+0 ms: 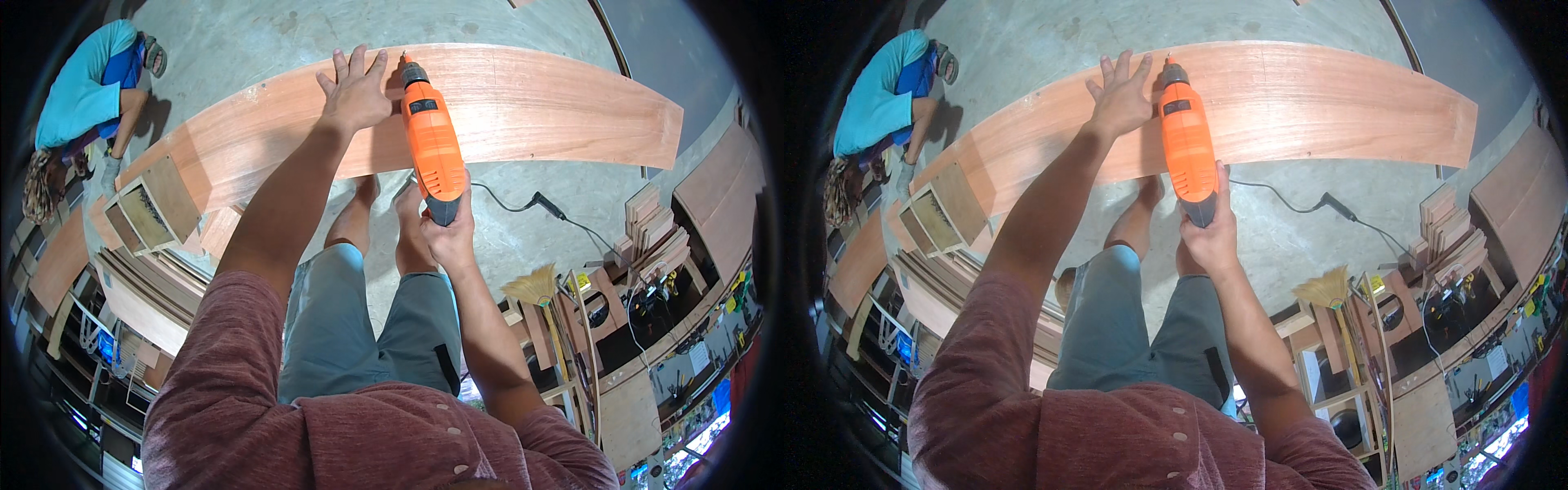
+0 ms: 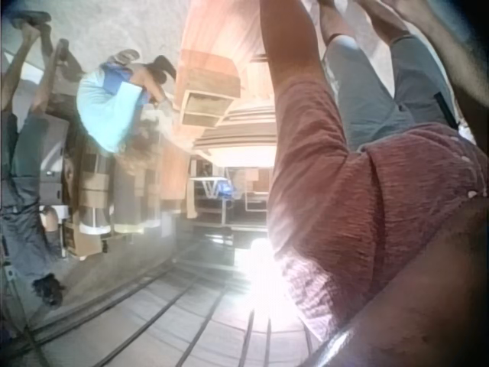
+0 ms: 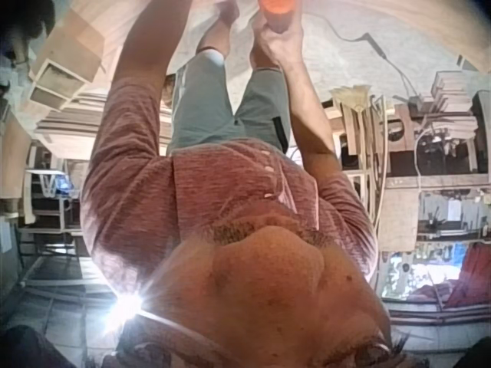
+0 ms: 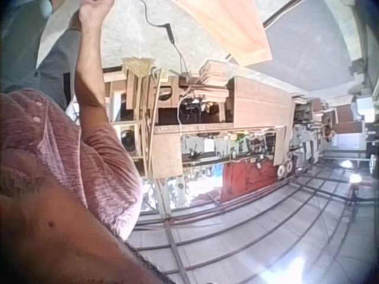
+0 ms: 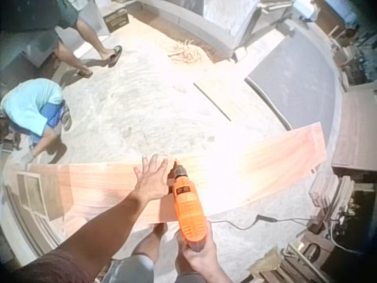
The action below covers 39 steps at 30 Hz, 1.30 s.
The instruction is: The person uses an orange power drill to drive screws into a large, curved wooden panel. They work on the panel while it is positioned on the floor, occasionally adjusting their grip and position. Another person is visible in the background assisting with the assembly.
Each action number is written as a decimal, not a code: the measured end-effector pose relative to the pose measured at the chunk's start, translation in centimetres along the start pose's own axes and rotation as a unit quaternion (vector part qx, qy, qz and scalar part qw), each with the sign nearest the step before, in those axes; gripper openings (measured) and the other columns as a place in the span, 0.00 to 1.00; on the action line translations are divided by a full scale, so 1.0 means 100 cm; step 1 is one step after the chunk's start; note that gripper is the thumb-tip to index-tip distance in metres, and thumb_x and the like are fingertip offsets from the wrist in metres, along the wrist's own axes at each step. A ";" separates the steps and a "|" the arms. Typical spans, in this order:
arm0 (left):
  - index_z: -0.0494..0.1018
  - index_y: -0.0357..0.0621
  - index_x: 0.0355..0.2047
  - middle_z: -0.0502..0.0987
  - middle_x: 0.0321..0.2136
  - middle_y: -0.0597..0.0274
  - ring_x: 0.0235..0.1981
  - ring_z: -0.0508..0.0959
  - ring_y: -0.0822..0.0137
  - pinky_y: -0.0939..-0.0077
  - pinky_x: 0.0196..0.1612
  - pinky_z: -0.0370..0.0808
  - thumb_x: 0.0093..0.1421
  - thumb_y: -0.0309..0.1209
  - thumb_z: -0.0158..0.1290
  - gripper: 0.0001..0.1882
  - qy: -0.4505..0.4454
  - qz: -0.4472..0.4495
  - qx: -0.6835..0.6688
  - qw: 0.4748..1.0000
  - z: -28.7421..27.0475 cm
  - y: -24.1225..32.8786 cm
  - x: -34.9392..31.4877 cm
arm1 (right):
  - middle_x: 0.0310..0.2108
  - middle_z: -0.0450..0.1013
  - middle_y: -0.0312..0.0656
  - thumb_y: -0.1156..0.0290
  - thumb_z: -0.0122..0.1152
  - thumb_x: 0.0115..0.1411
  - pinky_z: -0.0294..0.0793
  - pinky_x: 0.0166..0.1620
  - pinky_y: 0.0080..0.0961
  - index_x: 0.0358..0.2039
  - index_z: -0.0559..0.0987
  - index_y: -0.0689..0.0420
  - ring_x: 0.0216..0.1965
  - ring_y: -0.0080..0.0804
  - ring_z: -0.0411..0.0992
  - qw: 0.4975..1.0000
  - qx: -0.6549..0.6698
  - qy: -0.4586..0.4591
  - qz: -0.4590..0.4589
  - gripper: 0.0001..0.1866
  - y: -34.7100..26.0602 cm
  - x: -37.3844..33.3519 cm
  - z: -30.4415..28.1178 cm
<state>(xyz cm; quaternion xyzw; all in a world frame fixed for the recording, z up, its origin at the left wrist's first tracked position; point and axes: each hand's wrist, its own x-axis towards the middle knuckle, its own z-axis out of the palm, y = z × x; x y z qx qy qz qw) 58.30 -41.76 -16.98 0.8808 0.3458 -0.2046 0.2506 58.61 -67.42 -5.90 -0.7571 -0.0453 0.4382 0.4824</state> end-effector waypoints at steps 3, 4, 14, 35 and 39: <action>0.52 0.55 0.75 0.43 0.76 0.50 0.76 0.34 0.35 0.25 0.71 0.34 0.53 0.31 0.52 0.47 -0.014 -0.007 -0.026 1.000 -0.010 0.006 -0.004 | 0.60 0.72 0.53 0.86 0.60 0.54 0.70 0.60 0.29 0.75 0.48 0.58 0.60 0.39 0.73 1.000 -0.004 -0.003 0.003 0.50 -0.001 -0.001 -0.001; 0.53 0.55 0.75 0.43 0.76 0.50 0.76 0.34 0.35 0.25 0.71 0.34 0.53 0.31 0.52 0.47 -0.014 -0.008 -0.027 1.000 -0.010 0.005 -0.004 | 0.60 0.72 0.54 0.85 0.61 0.55 0.71 0.60 0.29 0.75 0.48 0.58 0.60 0.40 0.73 1.000 -0.006 -0.004 0.002 0.50 -0.003 0.000 -0.001; 0.54 0.57 0.75 0.43 0.76 0.50 0.76 0.35 0.37 0.26 0.71 0.34 0.53 0.31 0.52 0.46 -0.013 -0.012 -0.040 0.999 -0.012 0.005 -0.005 | 0.59 0.73 0.53 0.83 0.63 0.57 0.70 0.61 0.30 0.75 0.48 0.57 0.60 0.41 0.74 1.000 -0.029 -0.008 0.005 0.49 -0.007 0.001 -0.001; 0.53 0.58 0.75 0.44 0.76 0.51 0.77 0.36 0.39 0.28 0.71 0.35 0.56 0.28 0.48 0.44 -0.020 -0.014 -0.048 0.999 -0.017 0.004 -0.006 | 0.60 0.72 0.53 0.83 0.61 0.57 0.69 0.61 0.29 0.75 0.49 0.58 0.60 0.39 0.73 1.000 -0.028 -0.005 0.000 0.48 -0.028 -0.001 0.004; 0.53 0.60 0.75 0.41 0.77 0.54 0.77 0.35 0.40 0.24 0.70 0.38 0.56 0.43 0.61 0.48 -0.039 -0.015 -0.021 0.999 -0.009 -0.005 0.003 | 0.61 0.71 0.50 0.85 0.58 0.53 0.67 0.63 0.27 0.75 0.50 0.57 0.62 0.36 0.71 0.999 -0.047 -0.017 0.010 0.49 -0.048 0.001 -0.007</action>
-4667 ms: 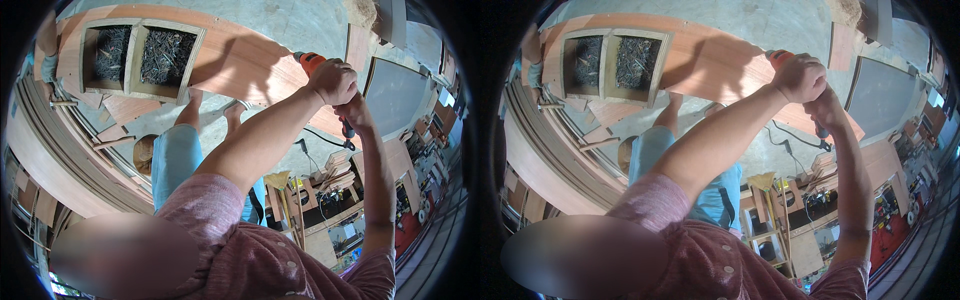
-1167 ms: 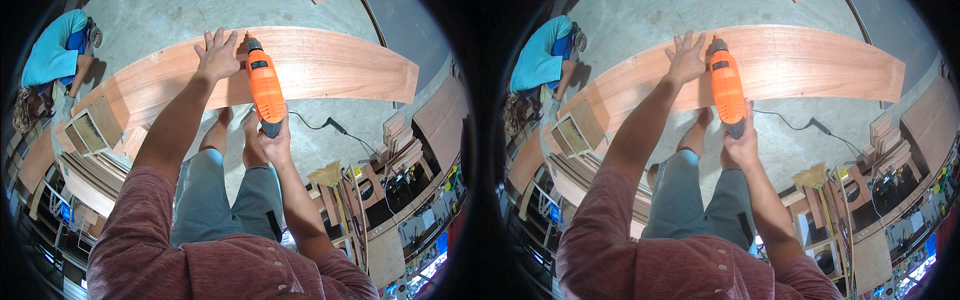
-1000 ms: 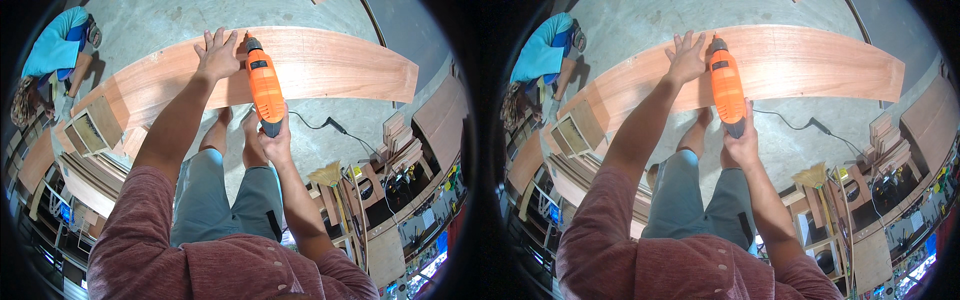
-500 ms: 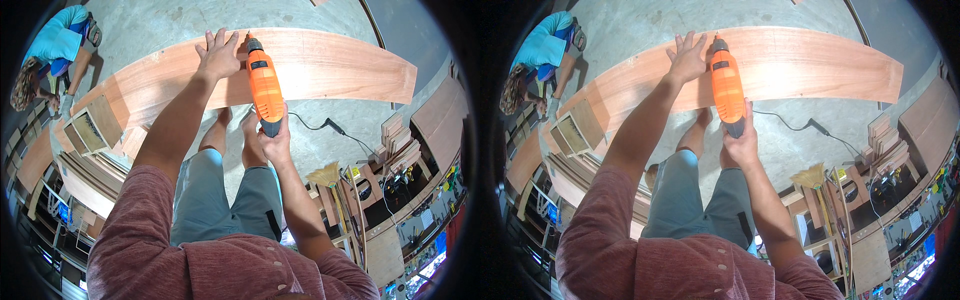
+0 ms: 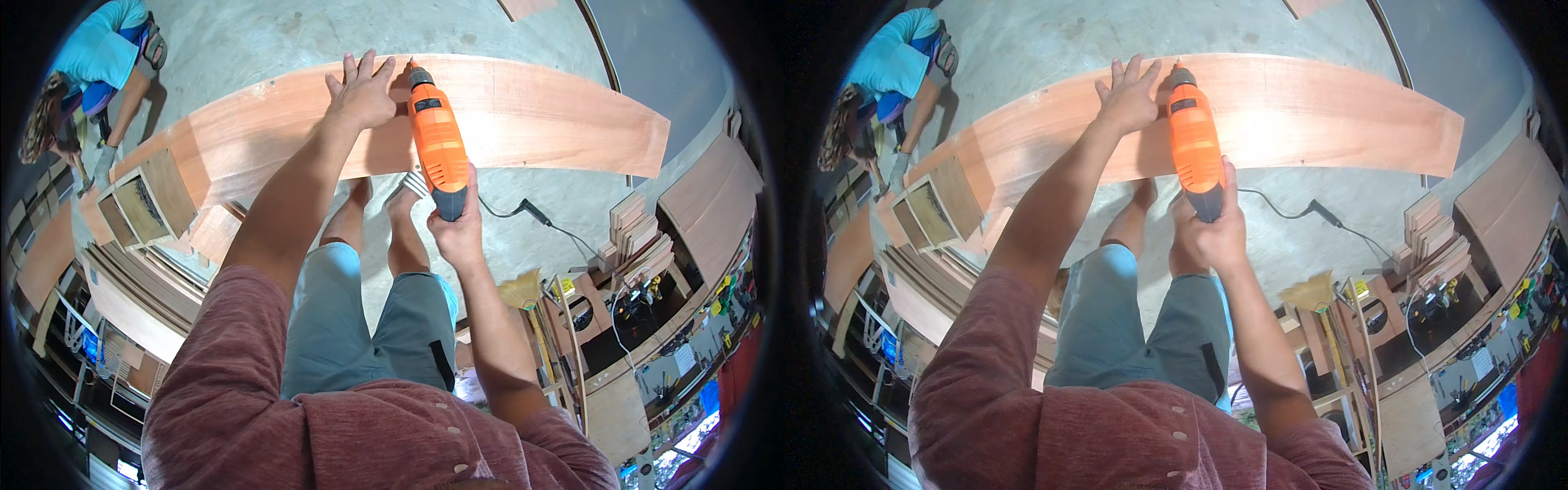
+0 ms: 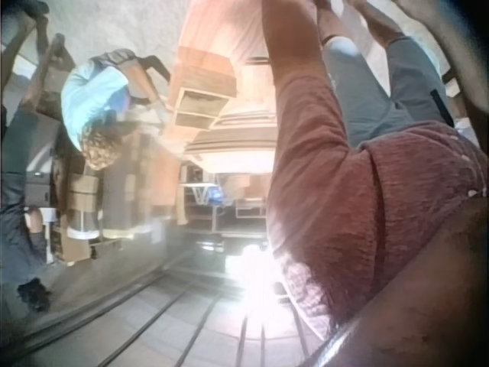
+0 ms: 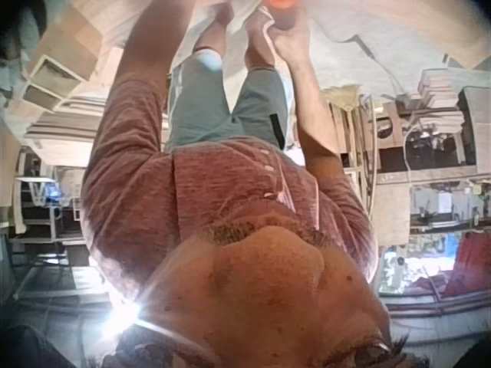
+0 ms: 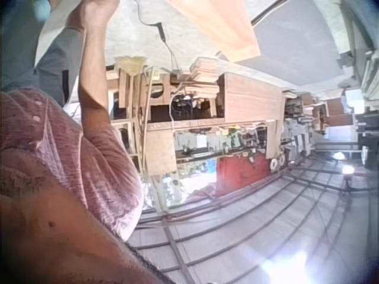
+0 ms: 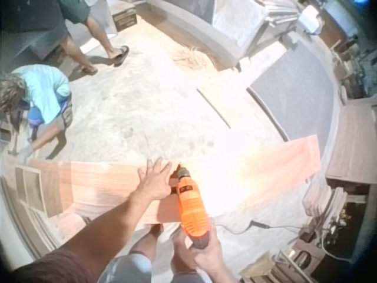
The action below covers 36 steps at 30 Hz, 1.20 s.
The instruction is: The person uses an orange power drill to drive screws into a large, curved wooden panel. They work on the panel while it is positioned on the floor, occasionally adjusting their grip and position. Another person is visible in the background assisting with the assembly.
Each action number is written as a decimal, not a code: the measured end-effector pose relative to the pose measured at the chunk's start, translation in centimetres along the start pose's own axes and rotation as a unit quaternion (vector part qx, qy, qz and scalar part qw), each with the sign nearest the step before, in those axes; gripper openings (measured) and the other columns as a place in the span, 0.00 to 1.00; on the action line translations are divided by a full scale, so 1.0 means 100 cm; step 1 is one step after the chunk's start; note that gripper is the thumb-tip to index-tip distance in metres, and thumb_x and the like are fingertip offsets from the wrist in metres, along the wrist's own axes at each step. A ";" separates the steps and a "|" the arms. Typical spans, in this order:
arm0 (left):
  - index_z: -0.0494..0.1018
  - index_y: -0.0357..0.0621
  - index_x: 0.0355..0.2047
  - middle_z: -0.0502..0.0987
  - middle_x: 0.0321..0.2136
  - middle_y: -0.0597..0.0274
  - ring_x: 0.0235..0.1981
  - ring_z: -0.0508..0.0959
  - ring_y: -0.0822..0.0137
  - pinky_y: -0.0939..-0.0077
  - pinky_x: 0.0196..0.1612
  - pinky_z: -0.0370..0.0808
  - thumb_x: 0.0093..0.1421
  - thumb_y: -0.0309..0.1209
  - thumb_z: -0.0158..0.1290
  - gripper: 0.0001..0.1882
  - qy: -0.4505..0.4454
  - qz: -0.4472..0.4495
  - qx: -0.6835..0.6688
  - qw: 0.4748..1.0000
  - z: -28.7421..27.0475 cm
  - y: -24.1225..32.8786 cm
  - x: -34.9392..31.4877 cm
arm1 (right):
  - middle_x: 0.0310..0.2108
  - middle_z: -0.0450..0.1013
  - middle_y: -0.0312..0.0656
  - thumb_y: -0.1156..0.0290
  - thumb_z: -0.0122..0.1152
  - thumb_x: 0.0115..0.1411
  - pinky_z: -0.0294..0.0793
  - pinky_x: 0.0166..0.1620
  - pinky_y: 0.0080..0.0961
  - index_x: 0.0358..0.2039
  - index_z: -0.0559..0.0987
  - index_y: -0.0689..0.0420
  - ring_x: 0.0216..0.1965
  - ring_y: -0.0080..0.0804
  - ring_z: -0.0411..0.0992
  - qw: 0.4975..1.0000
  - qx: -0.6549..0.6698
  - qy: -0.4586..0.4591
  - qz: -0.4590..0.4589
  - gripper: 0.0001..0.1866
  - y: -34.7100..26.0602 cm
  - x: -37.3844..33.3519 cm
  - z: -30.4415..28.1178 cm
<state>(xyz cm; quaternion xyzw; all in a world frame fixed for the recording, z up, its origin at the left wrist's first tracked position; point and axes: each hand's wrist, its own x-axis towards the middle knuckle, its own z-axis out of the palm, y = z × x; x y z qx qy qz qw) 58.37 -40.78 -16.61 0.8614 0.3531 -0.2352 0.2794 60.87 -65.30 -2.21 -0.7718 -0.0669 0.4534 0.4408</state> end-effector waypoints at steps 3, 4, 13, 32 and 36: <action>0.53 0.60 0.75 0.42 0.77 0.54 0.77 0.36 0.42 0.25 0.70 0.39 0.56 0.48 0.62 0.48 -0.016 0.005 -0.025 1.000 -0.011 0.002 -0.006 | 0.61 0.71 0.48 0.87 0.55 0.48 0.66 0.64 0.26 0.75 0.51 0.55 0.63 0.34 0.70 0.999 -0.037 -0.019 0.022 0.52 -0.009 0.010 -0.023; 0.53 0.60 0.75 0.42 0.77 0.54 0.77 0.37 0.43 0.26 0.70 0.39 0.56 0.51 0.62 0.49 -0.020 0.007 -0.036 0.999 -0.018 0.003 -0.011 | 0.62 0.71 0.46 0.89 0.51 0.45 0.65 0.64 0.24 0.76 0.51 0.54 0.63 0.33 0.69 0.997 -0.070 -0.016 -0.021 0.54 -0.009 0.014 -0.032; 0.55 0.55 0.74 0.42 0.77 0.56 0.77 0.34 0.45 0.26 0.70 0.39 0.48 0.67 0.64 0.59 -0.050 -0.013 -0.109 0.993 -0.030 0.011 -0.018 | 0.59 0.74 0.51 0.88 0.51 0.45 0.67 0.63 0.28 0.75 0.53 0.50 0.61 0.42 0.72 0.973 -0.223 -0.050 -0.034 0.53 -0.044 0.023 -0.059; 0.55 0.50 0.74 0.39 0.77 0.57 0.77 0.31 0.45 0.25 0.70 0.37 0.46 0.62 0.68 0.60 -0.055 0.001 -0.127 0.990 -0.021 0.001 -0.014 | 0.56 0.75 0.54 0.85 0.56 0.48 0.73 0.58 0.31 0.76 0.51 0.51 0.57 0.44 0.76 0.978 -0.210 -0.021 -0.001 0.53 -0.008 0.012 -0.043; 0.55 0.51 0.74 0.39 0.77 0.58 0.77 0.31 0.45 0.25 0.70 0.37 0.46 0.61 0.68 0.60 -0.058 0.001 -0.128 0.990 -0.023 0.000 -0.014 | 0.56 0.75 0.53 0.84 0.55 0.48 0.73 0.58 0.31 0.76 0.51 0.50 0.56 0.44 0.76 0.982 -0.189 -0.023 0.000 0.53 -0.006 0.013 -0.040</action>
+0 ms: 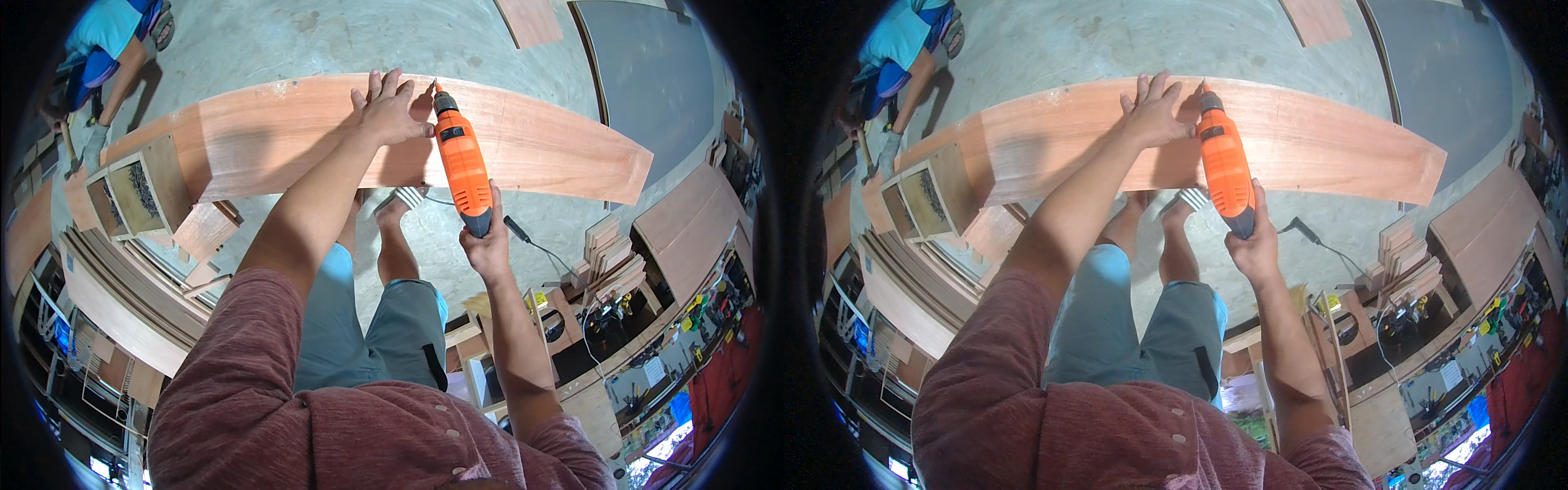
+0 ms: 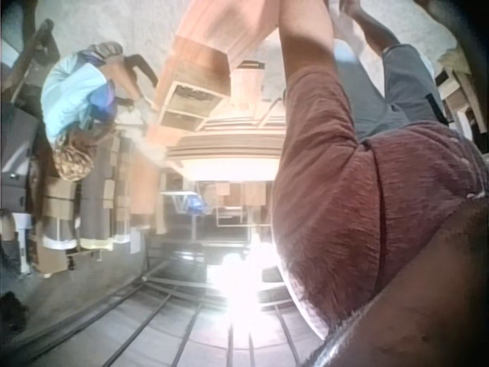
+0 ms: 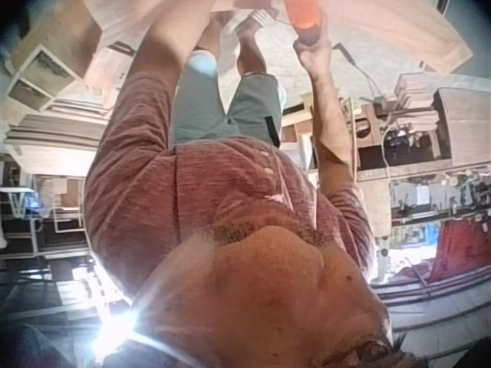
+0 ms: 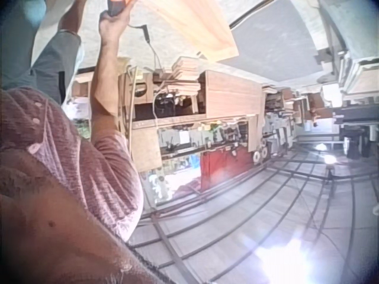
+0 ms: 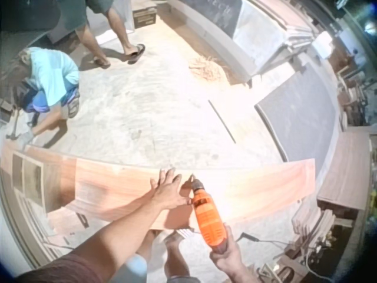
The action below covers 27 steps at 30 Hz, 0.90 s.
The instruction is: The person uses an orange power drill to drive screws into a large, curved wooden panel. They work on the panel while it is positioned on the floor, occasionally adjusting their grip and position. Another person is visible in the background assisting with the assembly.
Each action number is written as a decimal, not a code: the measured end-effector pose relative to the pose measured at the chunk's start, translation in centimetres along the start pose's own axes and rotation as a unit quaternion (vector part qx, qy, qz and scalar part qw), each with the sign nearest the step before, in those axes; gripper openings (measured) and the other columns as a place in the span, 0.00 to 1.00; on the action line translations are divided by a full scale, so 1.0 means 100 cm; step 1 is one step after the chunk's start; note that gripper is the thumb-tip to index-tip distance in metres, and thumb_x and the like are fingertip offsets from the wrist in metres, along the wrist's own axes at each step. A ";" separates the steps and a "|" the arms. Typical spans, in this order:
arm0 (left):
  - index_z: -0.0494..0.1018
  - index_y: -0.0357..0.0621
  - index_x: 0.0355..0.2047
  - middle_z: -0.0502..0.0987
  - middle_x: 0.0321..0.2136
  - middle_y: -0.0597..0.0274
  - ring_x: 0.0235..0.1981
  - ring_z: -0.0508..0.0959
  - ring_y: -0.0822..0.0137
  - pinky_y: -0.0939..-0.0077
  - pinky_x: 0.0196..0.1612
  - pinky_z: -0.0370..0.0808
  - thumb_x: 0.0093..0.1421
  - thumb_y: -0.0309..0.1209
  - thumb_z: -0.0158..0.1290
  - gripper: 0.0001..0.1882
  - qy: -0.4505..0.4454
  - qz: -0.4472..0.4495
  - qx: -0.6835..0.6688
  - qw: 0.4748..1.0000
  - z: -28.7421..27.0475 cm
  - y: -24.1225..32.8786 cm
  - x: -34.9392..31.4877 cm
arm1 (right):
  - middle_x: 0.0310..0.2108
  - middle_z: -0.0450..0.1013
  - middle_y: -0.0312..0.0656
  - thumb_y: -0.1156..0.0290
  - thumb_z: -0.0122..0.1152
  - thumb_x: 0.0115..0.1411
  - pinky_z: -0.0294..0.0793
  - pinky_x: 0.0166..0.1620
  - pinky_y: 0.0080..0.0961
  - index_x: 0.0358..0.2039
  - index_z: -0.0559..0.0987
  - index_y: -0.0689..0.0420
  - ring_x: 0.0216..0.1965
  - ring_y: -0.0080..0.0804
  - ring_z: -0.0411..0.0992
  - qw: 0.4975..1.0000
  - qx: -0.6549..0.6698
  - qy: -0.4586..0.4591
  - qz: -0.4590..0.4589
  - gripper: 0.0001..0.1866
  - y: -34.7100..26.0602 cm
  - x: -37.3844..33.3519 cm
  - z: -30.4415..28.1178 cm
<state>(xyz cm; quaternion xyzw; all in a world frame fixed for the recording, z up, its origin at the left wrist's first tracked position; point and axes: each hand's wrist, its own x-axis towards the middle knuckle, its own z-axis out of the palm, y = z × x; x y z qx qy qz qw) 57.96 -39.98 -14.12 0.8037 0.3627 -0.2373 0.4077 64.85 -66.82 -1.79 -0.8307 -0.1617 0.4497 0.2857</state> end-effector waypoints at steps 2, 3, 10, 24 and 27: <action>0.55 0.51 0.74 0.39 0.77 0.58 0.77 0.31 0.45 0.25 0.70 0.37 0.47 0.61 0.68 0.59 -0.003 -0.001 0.002 1.000 -0.001 0.000 0.000 | 0.55 0.76 0.52 0.85 0.55 0.48 0.73 0.58 0.31 0.76 0.51 0.50 0.55 0.44 0.76 1.000 0.004 0.001 -0.003 0.53 0.006 0.001 0.000; 0.55 0.51 0.74 0.39 0.77 0.58 0.77 0.31 0.45 0.25 0.70 0.37 0.47 0.61 0.68 0.60 -0.004 -0.001 0.003 1.000 -0.001 0.000 0.000 | 0.55 0.76 0.52 0.85 0.55 0.48 0.73 0.58 0.30 0.76 0.51 0.50 0.55 0.43 0.77 1.000 0.005 0.001 -0.005 0.53 0.008 0.001 0.001; 0.55 0.51 0.74 0.39 0.77 0.58 0.77 0.31 0.45 0.25 0.71 0.37 0.47 0.62 0.67 0.59 -0.007 -0.004 0.007 1.000 -0.002 0.002 -0.001 | 0.55 0.76 0.52 0.85 0.56 0.48 0.74 0.57 0.30 0.76 0.50 0.50 0.55 0.42 0.77 1.000 0.008 -0.006 -0.002 0.53 0.002 0.001 -0.001; 0.55 0.50 0.73 0.41 0.77 0.53 0.77 0.33 0.45 0.27 0.71 0.37 0.50 0.60 0.66 0.57 -0.009 0.004 0.002 1.000 -0.006 0.006 -0.002 | 0.54 0.76 0.54 0.85 0.55 0.47 0.74 0.56 0.31 0.75 0.53 0.53 0.55 0.43 0.77 0.998 -0.023 0.028 -0.042 0.51 0.013 0.002 0.002; 0.61 0.59 0.71 0.58 0.71 0.46 0.75 0.43 0.40 0.39 0.74 0.37 0.48 0.64 0.63 0.52 0.070 0.100 0.018 0.992 0.017 -0.027 0.016 | 0.48 0.75 0.52 0.85 0.55 0.45 0.75 0.50 0.31 0.74 0.55 0.56 0.45 0.36 0.75 0.999 -0.025 -0.025 -0.014 0.51 0.011 0.003 0.001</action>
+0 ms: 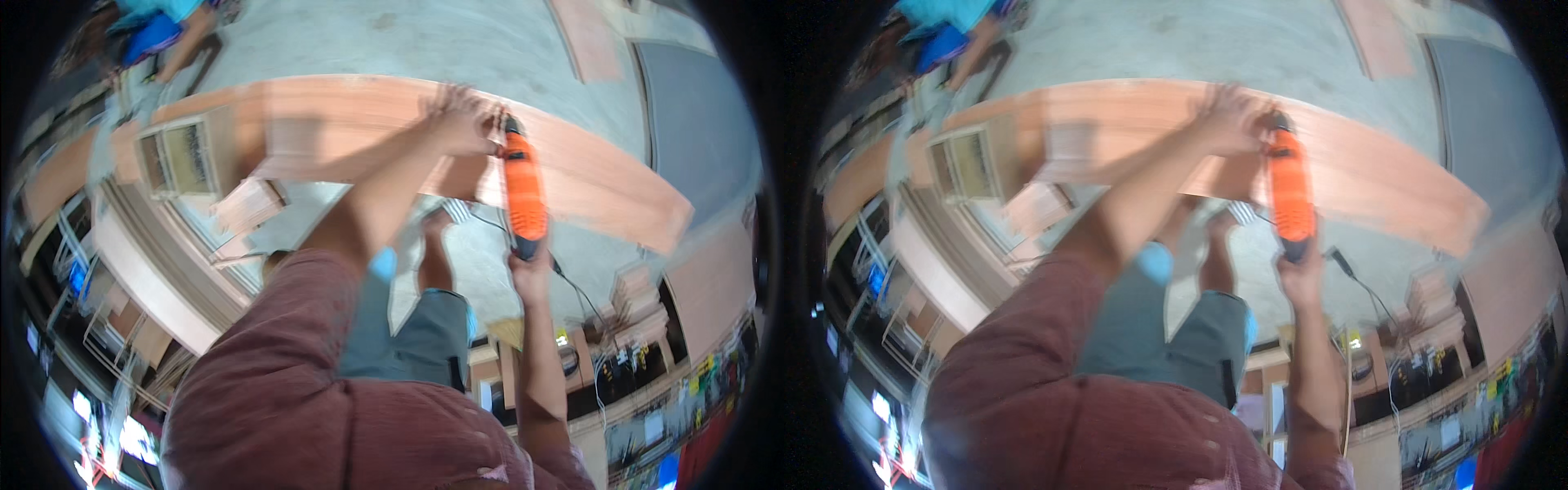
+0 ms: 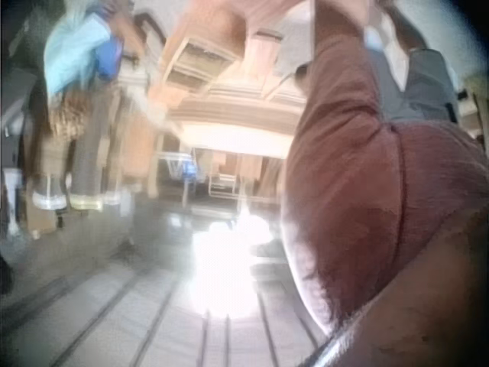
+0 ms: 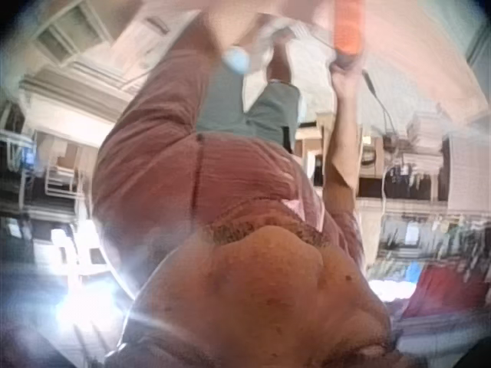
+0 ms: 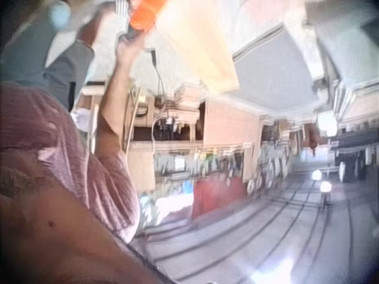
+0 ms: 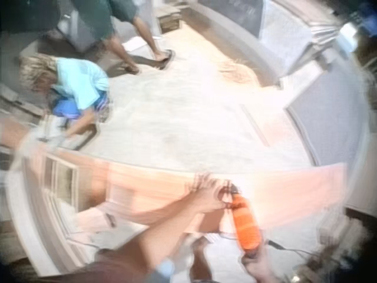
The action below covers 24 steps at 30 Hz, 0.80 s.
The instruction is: The person uses an orange power drill to drive screws into a large, curved wooden panel. They work on the panel while it is positioned on the floor, occasionally adjusting their grip and position. Another person is visible in the background assisting with the assembly.
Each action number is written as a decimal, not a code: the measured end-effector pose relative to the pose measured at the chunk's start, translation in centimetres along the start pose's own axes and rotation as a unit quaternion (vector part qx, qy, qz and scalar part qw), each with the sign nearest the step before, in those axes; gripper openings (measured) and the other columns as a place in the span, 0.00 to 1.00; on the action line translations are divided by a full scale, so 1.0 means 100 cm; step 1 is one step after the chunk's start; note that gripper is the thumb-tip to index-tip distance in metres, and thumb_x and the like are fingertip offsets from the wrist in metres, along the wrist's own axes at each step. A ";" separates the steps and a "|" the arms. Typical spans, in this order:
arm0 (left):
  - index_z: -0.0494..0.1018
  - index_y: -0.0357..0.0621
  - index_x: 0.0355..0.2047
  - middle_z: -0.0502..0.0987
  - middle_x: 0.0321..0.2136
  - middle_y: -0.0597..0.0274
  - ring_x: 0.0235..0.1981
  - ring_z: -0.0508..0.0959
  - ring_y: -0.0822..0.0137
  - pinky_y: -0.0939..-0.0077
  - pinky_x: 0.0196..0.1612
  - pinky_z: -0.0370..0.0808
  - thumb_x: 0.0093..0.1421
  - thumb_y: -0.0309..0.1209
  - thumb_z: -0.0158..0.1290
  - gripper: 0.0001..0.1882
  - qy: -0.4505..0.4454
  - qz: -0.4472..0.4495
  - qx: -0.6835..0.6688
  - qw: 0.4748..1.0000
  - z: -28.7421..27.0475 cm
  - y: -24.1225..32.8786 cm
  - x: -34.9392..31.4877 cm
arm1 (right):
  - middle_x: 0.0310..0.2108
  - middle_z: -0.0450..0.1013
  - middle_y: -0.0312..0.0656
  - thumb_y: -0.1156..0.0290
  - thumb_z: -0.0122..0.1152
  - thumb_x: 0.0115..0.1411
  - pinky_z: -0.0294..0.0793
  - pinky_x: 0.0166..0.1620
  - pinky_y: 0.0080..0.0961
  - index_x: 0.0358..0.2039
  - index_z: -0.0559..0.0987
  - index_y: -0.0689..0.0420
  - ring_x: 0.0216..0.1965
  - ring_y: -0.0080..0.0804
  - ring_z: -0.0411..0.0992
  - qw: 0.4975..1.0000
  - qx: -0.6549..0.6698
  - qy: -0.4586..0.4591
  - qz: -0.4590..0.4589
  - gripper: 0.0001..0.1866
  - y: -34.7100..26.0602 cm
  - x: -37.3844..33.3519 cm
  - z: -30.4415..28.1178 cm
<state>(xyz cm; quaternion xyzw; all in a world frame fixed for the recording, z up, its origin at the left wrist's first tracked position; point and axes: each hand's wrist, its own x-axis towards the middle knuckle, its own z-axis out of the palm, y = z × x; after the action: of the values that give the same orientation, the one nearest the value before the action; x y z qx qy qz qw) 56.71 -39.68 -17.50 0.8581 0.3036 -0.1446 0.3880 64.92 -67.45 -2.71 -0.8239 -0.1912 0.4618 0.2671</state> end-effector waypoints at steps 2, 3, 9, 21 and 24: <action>0.59 0.49 0.71 0.50 0.74 0.46 0.76 0.40 0.39 0.33 0.73 0.36 0.47 0.67 0.62 0.58 0.026 -0.019 -0.045 0.998 0.009 -0.001 0.003 | 0.44 0.75 0.46 0.88 0.54 0.46 0.75 0.44 0.27 0.73 0.55 0.57 0.41 0.30 0.73 0.998 -0.051 0.020 -0.007 0.50 0.019 0.003 -0.003; 0.58 0.44 0.72 0.44 0.75 0.47 0.76 0.38 0.39 0.27 0.71 0.36 0.45 0.69 0.63 0.61 -0.042 -0.053 -0.062 0.996 -0.022 0.030 -0.006 | 0.31 0.68 0.32 0.90 0.53 0.49 0.69 0.34 0.20 0.63 0.64 0.56 0.29 0.19 0.67 0.996 0.047 0.073 -0.015 0.38 0.026 -0.003 -0.001; 0.61 0.42 0.69 0.46 0.75 0.49 0.76 0.35 0.39 0.26 0.70 0.34 0.42 0.67 0.67 0.61 -0.023 -0.095 -0.109 0.989 -0.018 0.027 -0.010 | 0.29 0.68 0.33 0.91 0.46 0.45 0.62 0.18 0.15 0.59 0.66 0.57 0.19 0.16 0.64 0.986 0.148 0.033 0.068 0.36 -0.035 -0.001 -0.008; 0.71 0.43 0.57 0.66 0.60 0.47 0.61 0.68 0.47 0.41 0.62 0.61 0.45 0.48 0.69 0.41 0.297 0.172 -0.306 0.888 -0.057 0.128 -0.030 | 0.37 0.71 0.37 0.81 0.56 0.37 0.68 0.25 0.21 0.53 0.73 0.57 0.25 0.23 0.68 0.989 0.089 -0.081 0.083 0.35 -0.107 0.047 -0.098; 0.79 0.42 0.42 0.78 0.43 0.53 0.48 0.76 0.52 0.51 0.54 0.69 0.45 0.42 0.68 0.26 0.327 0.245 -0.352 0.842 -0.072 0.172 -0.023 | 0.30 0.70 0.35 0.81 0.58 0.38 0.66 0.20 0.21 0.47 0.73 0.59 0.19 0.23 0.66 0.990 0.035 -0.101 0.089 0.30 -0.127 0.063 -0.119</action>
<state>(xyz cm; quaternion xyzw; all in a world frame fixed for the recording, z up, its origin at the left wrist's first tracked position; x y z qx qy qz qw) 65.95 -44.01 -1.69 0.7076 0.2234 0.3603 0.5653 77.45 -57.11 6.08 -0.7767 -0.1271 0.5713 0.2329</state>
